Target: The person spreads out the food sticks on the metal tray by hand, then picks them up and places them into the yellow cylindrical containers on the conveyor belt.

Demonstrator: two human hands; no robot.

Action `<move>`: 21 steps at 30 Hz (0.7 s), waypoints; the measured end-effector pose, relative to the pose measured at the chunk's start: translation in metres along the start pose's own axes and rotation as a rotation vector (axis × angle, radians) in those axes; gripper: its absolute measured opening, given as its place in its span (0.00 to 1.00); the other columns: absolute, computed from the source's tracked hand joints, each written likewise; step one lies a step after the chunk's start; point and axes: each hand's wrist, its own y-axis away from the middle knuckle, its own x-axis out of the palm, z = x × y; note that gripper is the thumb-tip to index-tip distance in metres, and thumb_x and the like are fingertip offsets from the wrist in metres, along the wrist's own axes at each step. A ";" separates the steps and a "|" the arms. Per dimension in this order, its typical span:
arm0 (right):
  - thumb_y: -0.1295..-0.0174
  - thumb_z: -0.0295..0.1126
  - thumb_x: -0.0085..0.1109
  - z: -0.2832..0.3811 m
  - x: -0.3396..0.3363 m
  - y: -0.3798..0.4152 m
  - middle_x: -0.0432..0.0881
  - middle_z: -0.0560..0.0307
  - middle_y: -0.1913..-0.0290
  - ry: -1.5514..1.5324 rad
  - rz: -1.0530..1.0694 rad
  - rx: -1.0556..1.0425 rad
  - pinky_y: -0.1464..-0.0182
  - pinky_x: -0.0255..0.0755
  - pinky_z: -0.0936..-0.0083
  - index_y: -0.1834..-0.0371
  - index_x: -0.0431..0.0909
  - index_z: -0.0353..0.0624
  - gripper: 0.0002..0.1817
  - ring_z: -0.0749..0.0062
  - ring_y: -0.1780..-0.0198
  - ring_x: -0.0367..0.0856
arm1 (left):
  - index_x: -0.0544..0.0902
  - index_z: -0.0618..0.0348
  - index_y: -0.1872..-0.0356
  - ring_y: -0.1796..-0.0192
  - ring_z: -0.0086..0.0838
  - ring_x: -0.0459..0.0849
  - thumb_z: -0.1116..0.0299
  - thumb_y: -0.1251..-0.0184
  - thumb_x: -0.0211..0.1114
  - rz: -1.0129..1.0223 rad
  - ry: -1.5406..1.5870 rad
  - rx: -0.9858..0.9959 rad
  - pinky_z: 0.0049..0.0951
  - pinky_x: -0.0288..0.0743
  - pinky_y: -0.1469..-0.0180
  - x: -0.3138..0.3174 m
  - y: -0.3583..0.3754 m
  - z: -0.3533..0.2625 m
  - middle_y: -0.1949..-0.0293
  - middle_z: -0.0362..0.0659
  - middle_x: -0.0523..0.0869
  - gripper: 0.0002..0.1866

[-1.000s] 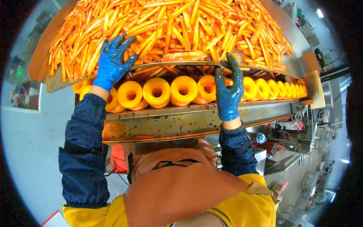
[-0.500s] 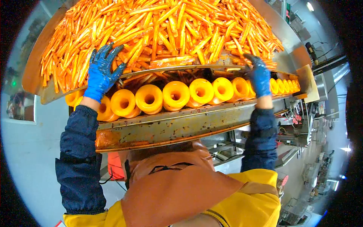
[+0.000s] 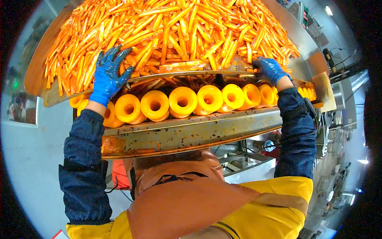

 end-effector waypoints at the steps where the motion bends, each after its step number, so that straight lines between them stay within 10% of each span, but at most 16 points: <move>1: 0.62 0.32 0.75 0.004 -0.013 -0.001 0.81 0.49 0.60 -0.019 0.093 0.038 0.53 0.75 0.63 0.59 0.80 0.45 0.23 0.51 0.55 0.80 | 0.73 0.39 0.38 0.35 0.41 0.69 0.51 0.41 0.64 -0.004 0.001 0.007 0.50 0.52 0.30 0.000 0.000 0.001 0.38 0.47 0.73 0.28; 5: 0.62 0.31 0.74 -0.005 -0.025 0.004 0.81 0.48 0.61 -0.249 0.029 0.113 0.53 0.74 0.65 0.62 0.78 0.42 0.21 0.52 0.56 0.80 | 0.74 0.39 0.39 0.36 0.41 0.70 0.51 0.42 0.64 -0.029 0.030 0.018 0.49 0.53 0.30 -0.001 0.000 0.000 0.40 0.49 0.74 0.27; 9: 0.53 0.35 0.73 0.032 -0.055 0.024 0.84 0.50 0.55 -0.427 -0.524 0.230 0.48 0.73 0.70 0.55 0.79 0.34 0.24 0.64 0.52 0.81 | 0.73 0.43 0.38 0.35 0.43 0.69 0.55 0.42 0.66 0.004 0.007 0.019 0.49 0.53 0.29 -0.002 0.000 0.000 0.40 0.49 0.74 0.29; 13: 0.46 0.26 0.68 0.104 -0.054 0.041 0.84 0.62 0.59 -1.407 -0.491 0.223 0.54 0.76 0.81 0.54 0.80 0.39 0.16 0.80 0.59 0.81 | 0.74 0.38 0.39 0.36 0.41 0.69 0.51 0.42 0.64 -0.036 0.015 0.019 0.51 0.53 0.30 -0.002 0.001 -0.001 0.40 0.47 0.74 0.28; 17: 0.51 0.34 0.74 0.152 0.007 0.036 0.84 0.59 0.63 -1.320 -0.158 0.495 0.58 0.74 0.79 0.53 0.80 0.40 0.22 0.82 0.62 0.77 | 0.74 0.38 0.38 0.36 0.41 0.69 0.51 0.42 0.64 -0.021 0.003 0.016 0.51 0.53 0.30 0.003 0.001 0.002 0.40 0.47 0.74 0.28; 21: 0.47 0.31 0.70 0.188 -0.011 0.033 0.84 0.57 0.62 -1.190 -0.426 0.402 0.56 0.74 0.78 0.54 0.81 0.39 0.17 0.80 0.61 0.79 | 0.73 0.38 0.38 0.36 0.41 0.69 0.51 0.42 0.64 -0.030 0.013 0.023 0.51 0.53 0.30 0.000 0.001 0.002 0.40 0.47 0.74 0.28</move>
